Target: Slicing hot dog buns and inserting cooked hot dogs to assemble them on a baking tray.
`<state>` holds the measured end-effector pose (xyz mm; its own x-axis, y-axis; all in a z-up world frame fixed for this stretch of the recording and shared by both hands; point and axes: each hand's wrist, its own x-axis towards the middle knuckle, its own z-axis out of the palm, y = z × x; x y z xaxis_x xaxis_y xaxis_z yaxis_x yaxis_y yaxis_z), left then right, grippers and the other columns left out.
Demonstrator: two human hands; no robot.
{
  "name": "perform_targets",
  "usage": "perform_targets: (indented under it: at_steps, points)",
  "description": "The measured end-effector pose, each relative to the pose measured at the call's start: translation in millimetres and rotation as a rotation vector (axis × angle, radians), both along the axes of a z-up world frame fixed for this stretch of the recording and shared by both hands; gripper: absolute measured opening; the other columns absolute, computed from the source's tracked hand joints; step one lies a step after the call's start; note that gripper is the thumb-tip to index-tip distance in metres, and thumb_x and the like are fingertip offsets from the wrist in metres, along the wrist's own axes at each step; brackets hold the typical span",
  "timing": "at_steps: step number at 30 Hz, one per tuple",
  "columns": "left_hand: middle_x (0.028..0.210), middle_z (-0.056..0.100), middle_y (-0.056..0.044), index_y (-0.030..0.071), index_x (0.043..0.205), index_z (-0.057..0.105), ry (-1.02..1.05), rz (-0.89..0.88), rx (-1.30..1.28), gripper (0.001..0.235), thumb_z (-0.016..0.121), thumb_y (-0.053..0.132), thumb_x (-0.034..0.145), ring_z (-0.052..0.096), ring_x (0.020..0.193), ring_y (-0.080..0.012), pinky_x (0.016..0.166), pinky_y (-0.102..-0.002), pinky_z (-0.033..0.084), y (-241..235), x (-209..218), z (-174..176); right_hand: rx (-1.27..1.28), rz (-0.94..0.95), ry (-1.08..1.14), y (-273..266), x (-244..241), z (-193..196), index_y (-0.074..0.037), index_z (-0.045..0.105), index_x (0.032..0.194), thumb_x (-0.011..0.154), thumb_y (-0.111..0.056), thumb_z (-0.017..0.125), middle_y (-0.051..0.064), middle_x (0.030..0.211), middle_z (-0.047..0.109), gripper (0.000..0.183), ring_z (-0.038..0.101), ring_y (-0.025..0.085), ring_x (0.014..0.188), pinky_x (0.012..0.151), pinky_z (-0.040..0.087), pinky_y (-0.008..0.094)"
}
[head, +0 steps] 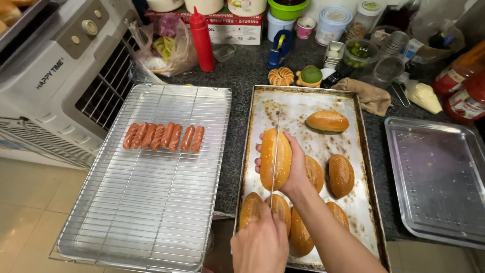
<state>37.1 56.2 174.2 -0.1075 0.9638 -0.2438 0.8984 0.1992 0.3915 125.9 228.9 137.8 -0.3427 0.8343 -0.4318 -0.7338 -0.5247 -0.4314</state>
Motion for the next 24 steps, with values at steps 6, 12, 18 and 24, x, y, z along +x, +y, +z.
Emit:
perform_targets:
  at_steps: [6, 12, 18, 24]
  points:
    - [0.091, 0.08, -0.017, 0.015, 0.117, 0.057, -0.116, -0.014, 0.008, 0.032, 0.04, 0.041, 0.121, 0.08, 0.083, -0.05, 0.072, -0.071, 0.057, 3.4, -0.7, 18.4, 0.044, -0.001, 0.033, 4.6, 2.2, -7.2, -0.009, 0.072, 0.123, 0.107, -0.06, 0.052, 0.014, 0.091, 0.072, 0.057, 0.067, 0.031, 0.061, 0.053, 0.055, 0.043]
    - [0.145, 0.065, -0.025, 0.012, 0.143, 0.061, -0.064, -0.002, 0.13, 0.043, 0.055, 0.04, 0.111, 0.083, 0.081, -0.0486, 0.066, -0.07, 0.064, -1.1, 1.3, 17.4, 0.005, 0.015, 0.073, 0.2, 7.0, -1.1, -0.012, 0.073, 0.123, 0.11, -0.061, 0.051, 0.012, 0.092, 0.073, 0.055, 0.067, 0.03, 0.065, 0.059, 0.057, 0.041]
    - [0.085, 0.08, -0.018, 0.016, 0.144, 0.055, -0.113, -0.028, -0.049, 0.041, 0.045, 0.043, 0.116, 0.08, 0.08, -0.0482, 0.071, -0.069, 0.06, -15.2, 3.0, 6.0, 0.043, -0.035, 0.06, 11.9, 17.5, 4.7, -0.015, 0.071, 0.124, 0.109, -0.056, 0.052, 0.008, 0.097, 0.074, 0.048, 0.067, 0.027, 0.064, 0.06, 0.058, 0.041]
    - [0.089, 0.08, -0.018, 0.016, 0.127, 0.059, -0.105, -0.029, 0.026, 0.029, 0.044, 0.037, 0.114, 0.079, 0.083, -0.0502, 0.071, -0.072, 0.057, -4.6, -0.4, 18.8, 0.036, 0.04, 0.157, -0.1, 10.3, 9.6, -0.012, 0.072, 0.124, 0.103, -0.057, 0.058, 0.01, 0.097, 0.071, 0.052, 0.066, 0.029, 0.067, 0.06, 0.057, 0.041]
